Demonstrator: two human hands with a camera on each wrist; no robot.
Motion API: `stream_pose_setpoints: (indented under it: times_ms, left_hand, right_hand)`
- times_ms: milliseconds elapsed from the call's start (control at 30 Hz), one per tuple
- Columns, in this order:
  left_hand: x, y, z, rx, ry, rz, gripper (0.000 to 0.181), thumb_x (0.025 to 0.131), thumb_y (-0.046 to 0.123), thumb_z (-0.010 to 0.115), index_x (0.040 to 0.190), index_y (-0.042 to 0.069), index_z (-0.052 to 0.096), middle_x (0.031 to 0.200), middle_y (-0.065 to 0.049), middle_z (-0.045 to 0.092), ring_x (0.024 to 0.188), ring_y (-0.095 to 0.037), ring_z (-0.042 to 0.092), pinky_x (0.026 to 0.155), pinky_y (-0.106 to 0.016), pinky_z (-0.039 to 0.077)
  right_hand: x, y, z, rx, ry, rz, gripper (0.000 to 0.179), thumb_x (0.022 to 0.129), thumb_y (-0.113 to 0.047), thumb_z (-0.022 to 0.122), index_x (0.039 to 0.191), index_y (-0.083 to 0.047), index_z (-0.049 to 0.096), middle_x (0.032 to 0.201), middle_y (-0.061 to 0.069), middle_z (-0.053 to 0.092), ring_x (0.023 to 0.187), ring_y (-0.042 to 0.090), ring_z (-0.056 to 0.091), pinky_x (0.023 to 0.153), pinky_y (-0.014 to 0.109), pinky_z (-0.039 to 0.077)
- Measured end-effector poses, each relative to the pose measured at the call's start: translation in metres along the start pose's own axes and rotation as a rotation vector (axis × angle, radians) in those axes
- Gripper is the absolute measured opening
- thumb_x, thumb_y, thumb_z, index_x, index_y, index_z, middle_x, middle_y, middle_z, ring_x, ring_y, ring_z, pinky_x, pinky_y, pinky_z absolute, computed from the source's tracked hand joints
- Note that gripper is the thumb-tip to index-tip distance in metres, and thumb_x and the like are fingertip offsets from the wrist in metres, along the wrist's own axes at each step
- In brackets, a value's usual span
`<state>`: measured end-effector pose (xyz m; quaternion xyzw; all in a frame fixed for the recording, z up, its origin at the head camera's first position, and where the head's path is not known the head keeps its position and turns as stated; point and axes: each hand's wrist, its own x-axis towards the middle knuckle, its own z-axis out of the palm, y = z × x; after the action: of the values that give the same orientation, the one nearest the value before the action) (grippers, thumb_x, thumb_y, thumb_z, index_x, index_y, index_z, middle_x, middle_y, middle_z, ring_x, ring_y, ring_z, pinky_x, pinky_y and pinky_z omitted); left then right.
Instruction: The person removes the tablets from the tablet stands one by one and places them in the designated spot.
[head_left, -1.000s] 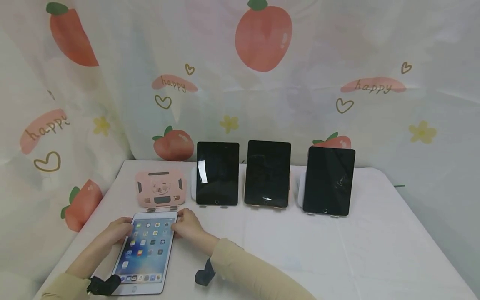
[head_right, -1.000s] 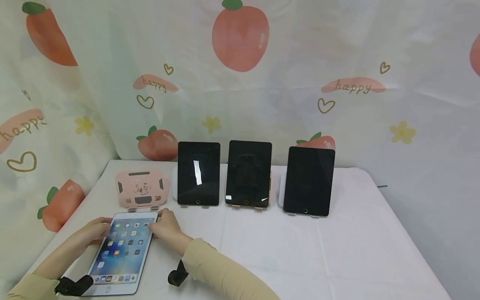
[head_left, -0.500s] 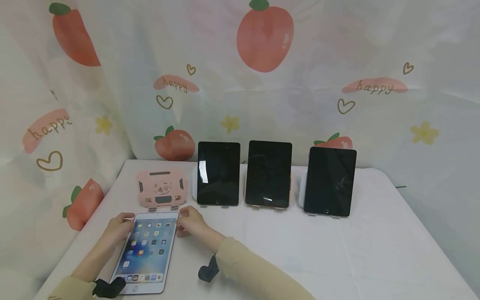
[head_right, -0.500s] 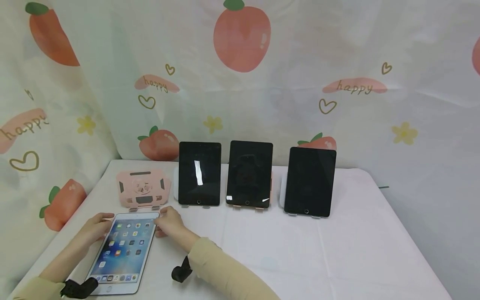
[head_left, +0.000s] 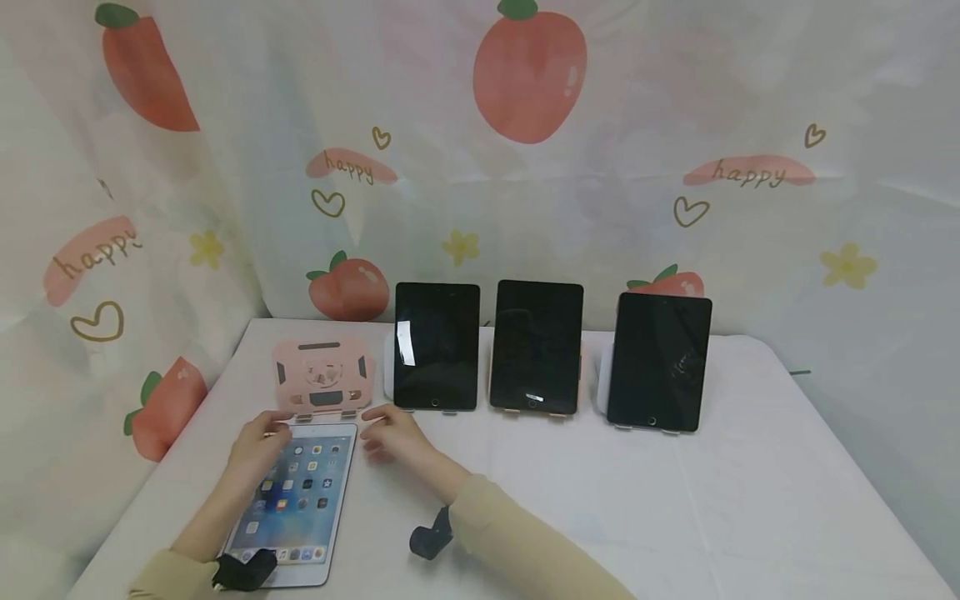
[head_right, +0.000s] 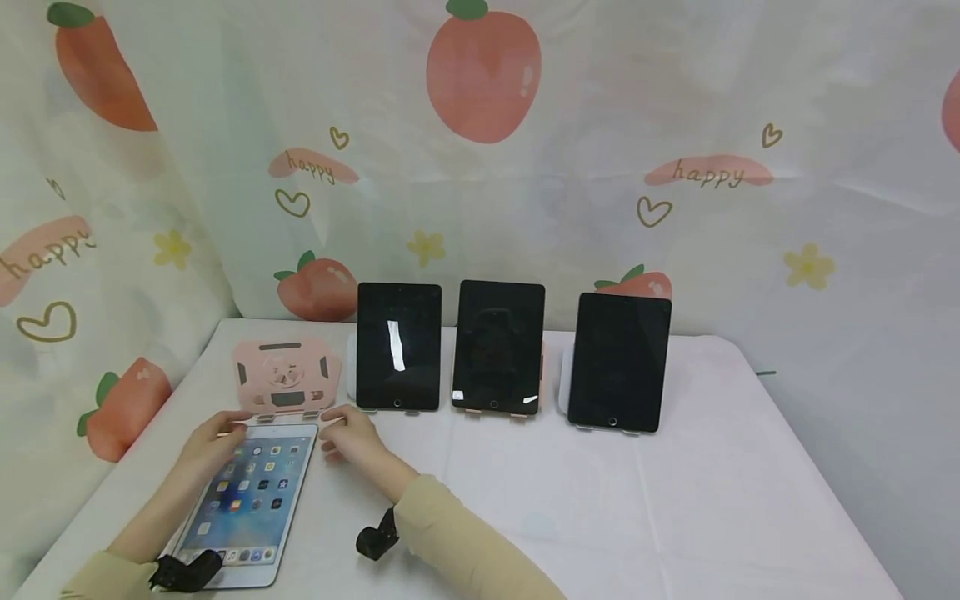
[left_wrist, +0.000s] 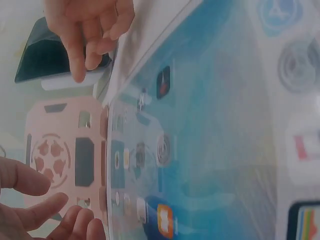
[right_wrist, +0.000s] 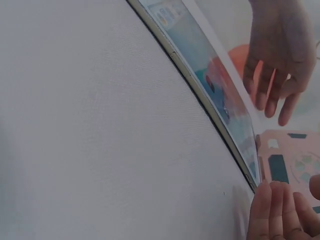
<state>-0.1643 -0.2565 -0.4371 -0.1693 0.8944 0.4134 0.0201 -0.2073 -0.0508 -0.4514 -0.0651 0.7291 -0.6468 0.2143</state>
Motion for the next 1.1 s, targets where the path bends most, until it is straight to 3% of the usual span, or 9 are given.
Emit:
stream_pose_setpoints:
  times_ms: [267, 533, 733, 1100]
  left_hand:
    - [-0.004, 0.016, 0.006, -0.023, -0.025, 0.066, 0.048, 0.095, 0.017, 0.041, 0.140, -0.001, 0.039, 0.130, -0.026, 0.046, 0.115, -0.039, 0.047, 0.093, -0.050, 0.045]
    - [-0.006, 0.032, 0.012, -0.081, -0.021, 0.108, 0.045, 0.095, 0.012, 0.043, 0.138, -0.001, 0.041, 0.128, -0.024, 0.050, 0.112, -0.034, 0.052, 0.086, -0.034, 0.051]
    - [-0.004, 0.044, 0.019, -0.114, -0.020, 0.130, 0.045, 0.096, 0.012, 0.042, 0.140, 0.001, 0.041, 0.128, -0.023, 0.051, 0.112, -0.033, 0.054, 0.092, -0.040, 0.052]
    - [0.007, 0.060, 0.042, -0.289, -0.074, 0.144, 0.042, 0.098, 0.011, 0.041, 0.140, 0.006, 0.042, 0.131, -0.023, 0.054, 0.119, -0.037, 0.054, 0.100, -0.047, 0.048]
  right_hand:
    - [-0.003, -0.007, -0.018, 0.026, -0.003, -0.049, 0.025, 0.092, -0.009, 0.057, 0.114, 0.002, 0.063, 0.106, 0.021, 0.067, 0.092, 0.029, 0.068, 0.084, 0.038, 0.058]
    - [-0.006, -0.012, -0.039, 0.043, 0.023, -0.095, 0.027, 0.095, -0.011, 0.055, 0.117, 0.002, 0.061, 0.110, 0.024, 0.066, 0.092, 0.025, 0.069, 0.089, 0.038, 0.056]
    - [-0.009, -0.007, -0.058, 0.054, 0.068, -0.124, 0.028, 0.094, -0.010, 0.055, 0.117, 0.004, 0.060, 0.109, 0.025, 0.067, 0.087, 0.018, 0.068, 0.088, 0.039, 0.057]
    - [-0.011, 0.001, -0.090, 0.139, 0.180, -0.099, 0.029, 0.092, -0.007, 0.054, 0.118, 0.007, 0.059, 0.103, 0.022, 0.069, 0.079, 0.010, 0.066, 0.086, 0.036, 0.057]
